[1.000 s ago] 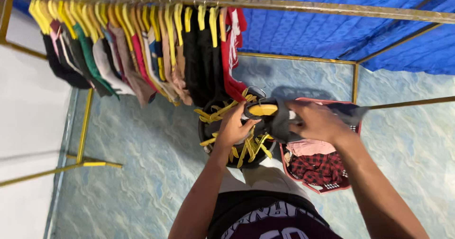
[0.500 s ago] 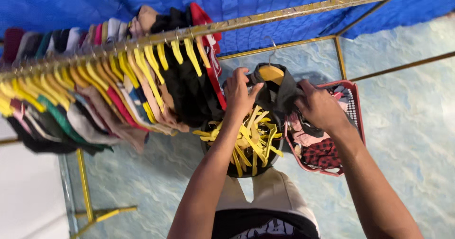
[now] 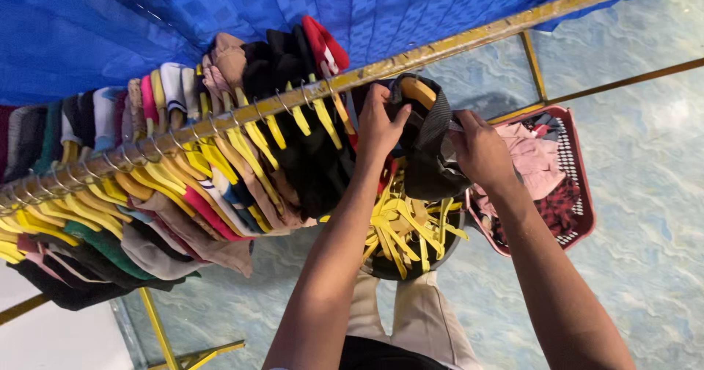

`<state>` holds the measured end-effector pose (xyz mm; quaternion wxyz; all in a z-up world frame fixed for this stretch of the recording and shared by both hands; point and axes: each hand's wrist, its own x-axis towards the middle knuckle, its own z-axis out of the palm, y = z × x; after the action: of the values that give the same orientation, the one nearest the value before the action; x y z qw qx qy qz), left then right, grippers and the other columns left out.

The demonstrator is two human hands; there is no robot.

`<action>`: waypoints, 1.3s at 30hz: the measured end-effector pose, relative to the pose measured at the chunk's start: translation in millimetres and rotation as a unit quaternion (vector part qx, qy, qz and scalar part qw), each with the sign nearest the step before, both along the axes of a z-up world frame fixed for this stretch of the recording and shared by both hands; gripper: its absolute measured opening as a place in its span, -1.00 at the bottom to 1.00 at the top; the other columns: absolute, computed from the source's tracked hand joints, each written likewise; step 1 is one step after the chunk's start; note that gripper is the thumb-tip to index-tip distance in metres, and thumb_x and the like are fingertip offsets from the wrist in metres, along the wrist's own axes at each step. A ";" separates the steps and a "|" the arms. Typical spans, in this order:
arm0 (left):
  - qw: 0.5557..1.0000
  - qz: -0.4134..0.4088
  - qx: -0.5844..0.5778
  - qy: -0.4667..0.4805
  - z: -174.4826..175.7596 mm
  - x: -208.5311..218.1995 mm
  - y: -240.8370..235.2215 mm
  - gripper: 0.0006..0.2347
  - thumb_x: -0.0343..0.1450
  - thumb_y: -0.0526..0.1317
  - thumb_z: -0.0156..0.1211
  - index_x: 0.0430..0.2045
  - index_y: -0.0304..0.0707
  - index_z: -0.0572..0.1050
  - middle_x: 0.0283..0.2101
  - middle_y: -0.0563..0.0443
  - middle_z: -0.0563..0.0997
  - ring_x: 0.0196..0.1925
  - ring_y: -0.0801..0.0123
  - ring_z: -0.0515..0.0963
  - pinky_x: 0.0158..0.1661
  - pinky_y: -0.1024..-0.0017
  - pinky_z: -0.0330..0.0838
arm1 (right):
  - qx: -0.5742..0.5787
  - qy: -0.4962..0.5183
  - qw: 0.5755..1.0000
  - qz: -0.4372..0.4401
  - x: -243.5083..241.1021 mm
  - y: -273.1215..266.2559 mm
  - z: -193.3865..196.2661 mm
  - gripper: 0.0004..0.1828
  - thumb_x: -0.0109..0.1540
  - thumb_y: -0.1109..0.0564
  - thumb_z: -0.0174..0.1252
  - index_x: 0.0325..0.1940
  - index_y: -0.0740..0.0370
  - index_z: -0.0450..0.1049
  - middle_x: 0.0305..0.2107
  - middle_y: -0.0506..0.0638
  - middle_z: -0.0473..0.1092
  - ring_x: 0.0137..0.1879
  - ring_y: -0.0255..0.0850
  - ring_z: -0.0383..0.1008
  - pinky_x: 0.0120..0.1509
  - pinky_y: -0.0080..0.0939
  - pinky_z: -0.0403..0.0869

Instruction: The person takes clothes from a red laundry basket, places them on yellow hangers, and hangs them on a metal clothing rack. They handle a black shirt, a red shirt, and a grey polo shirt, buttoning the polo before hanging it.

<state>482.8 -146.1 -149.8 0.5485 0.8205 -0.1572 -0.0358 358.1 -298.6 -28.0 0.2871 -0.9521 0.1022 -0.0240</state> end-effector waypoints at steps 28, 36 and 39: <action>0.969 -0.084 0.122 -0.198 139.2 49.2 2.6 -0.75 0.39 -0.21 0.37 -0.11 -0.21 0.53 -0.07 0.15 0.61 -0.05 0.25 0.62 -0.06 0.24 0.40 | 0.166 -0.031 0.985 -0.025 19.5 36.8 -105.2 -0.77 0.33 0.31 0.01 0.05 0.44 0.21 -0.06 0.49 0.27 0.06 0.50 0.27 0.09 0.25 0.32; 0.954 -0.079 0.009 -0.288 122.0 34.8 18.8 -0.77 0.44 -0.30 0.31 -0.05 -0.28 0.50 -0.01 -0.08 0.54 0.11 0.02 0.52 0.12 0.13 0.37 | 0.194 -0.011 0.980 -0.028 27.2 6.6 -120.6 -0.78 0.39 0.25 0.06 0.10 0.33 0.26 -0.21 0.39 0.35 -0.04 0.41 0.36 -0.01 0.12 0.40; 0.974 -0.059 -0.033 -0.216 72.5 -12.5 29.1 -0.93 0.46 -0.39 0.22 -0.26 -0.28 0.46 -0.16 -0.02 0.51 -0.05 0.11 0.51 0.03 0.22 0.35 | 0.196 0.019 0.980 -0.031 26.0 -14.6 -111.6 -0.73 0.38 0.23 0.07 0.16 0.29 0.29 -0.23 0.33 0.40 -0.03 0.35 0.41 -0.02 0.11 0.41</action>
<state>470.3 -117.0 -77.3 0.5256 0.7793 -0.3210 0.1153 384.1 -313.1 -139.5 0.4653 -0.8741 0.1396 0.0060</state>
